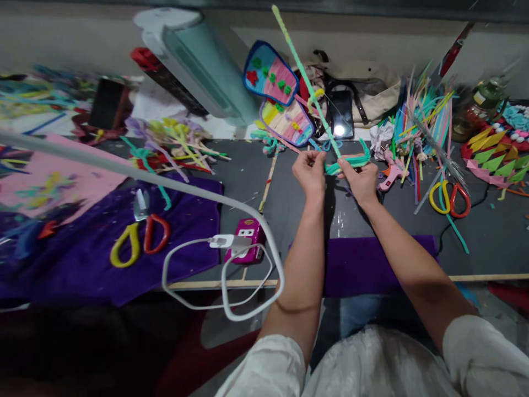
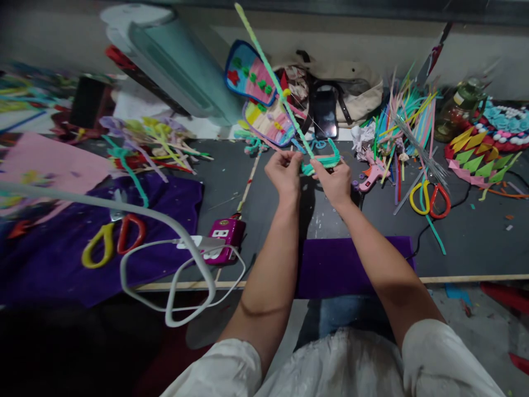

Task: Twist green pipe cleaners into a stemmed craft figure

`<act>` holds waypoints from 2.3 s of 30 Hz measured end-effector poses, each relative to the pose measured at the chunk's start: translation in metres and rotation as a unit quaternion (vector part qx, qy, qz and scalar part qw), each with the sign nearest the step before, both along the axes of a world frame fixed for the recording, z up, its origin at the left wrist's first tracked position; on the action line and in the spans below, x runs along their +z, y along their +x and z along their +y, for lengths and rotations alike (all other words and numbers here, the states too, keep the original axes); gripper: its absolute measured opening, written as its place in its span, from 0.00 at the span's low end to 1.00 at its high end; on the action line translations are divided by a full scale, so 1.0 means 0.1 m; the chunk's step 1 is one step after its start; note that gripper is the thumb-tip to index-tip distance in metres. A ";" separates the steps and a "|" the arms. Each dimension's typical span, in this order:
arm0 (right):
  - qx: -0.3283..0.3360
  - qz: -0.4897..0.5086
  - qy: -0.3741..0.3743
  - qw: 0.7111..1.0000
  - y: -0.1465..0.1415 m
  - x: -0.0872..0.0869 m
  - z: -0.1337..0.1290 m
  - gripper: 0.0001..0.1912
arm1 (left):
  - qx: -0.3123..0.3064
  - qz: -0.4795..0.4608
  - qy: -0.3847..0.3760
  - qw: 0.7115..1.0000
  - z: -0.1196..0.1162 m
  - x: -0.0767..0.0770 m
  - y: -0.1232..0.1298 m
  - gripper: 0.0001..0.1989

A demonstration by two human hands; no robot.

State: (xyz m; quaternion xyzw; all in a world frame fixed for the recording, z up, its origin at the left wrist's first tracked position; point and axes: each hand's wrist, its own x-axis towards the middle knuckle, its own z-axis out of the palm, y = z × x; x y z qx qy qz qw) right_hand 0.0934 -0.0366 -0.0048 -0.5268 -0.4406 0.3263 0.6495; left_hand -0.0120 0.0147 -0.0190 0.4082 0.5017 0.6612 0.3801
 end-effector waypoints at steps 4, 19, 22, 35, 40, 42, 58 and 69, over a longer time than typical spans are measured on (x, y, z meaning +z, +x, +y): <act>-0.008 0.004 0.005 1.000 0.01 0.00 0.01 0.16 | -0.013 0.032 0.003 0.999 -0.05 0.05 0.01 0.10; -0.014 0.010 -0.003 1.000 0.05 0.00 0.04 0.16 | -0.116 -0.214 -0.131 0.961 0.01 0.00 -0.03 0.07; -0.012 0.019 0.003 1.000 0.06 -0.01 0.06 0.16 | -0.159 -0.309 -0.179 0.920 0.08 -0.03 -0.07 0.05; -0.016 -0.034 0.034 0.999 -0.01 -0.02 -0.01 0.16 | -0.044 -0.115 -0.045 0.991 0.04 -0.10 0.01 0.14; -0.024 -0.047 0.054 0.997 -0.01 -0.03 -0.02 0.16 | 0.004 0.100 0.031 0.994 0.02 -0.07 0.01 0.07; -0.026 -0.043 0.056 0.997 0.00 -0.04 -0.01 0.17 | 0.013 0.150 0.046 0.988 0.01 -0.06 0.01 0.05; -0.019 0.085 -0.017 0.996 0.09 -0.04 0.12 0.15 | -0.174 -0.172 -0.134 0.960 0.06 -0.06 -0.10 0.12; -0.029 0.068 -0.019 0.997 0.11 -0.10 0.14 0.16 | -0.195 -0.247 -0.154 0.937 0.00 0.05 0.01 0.12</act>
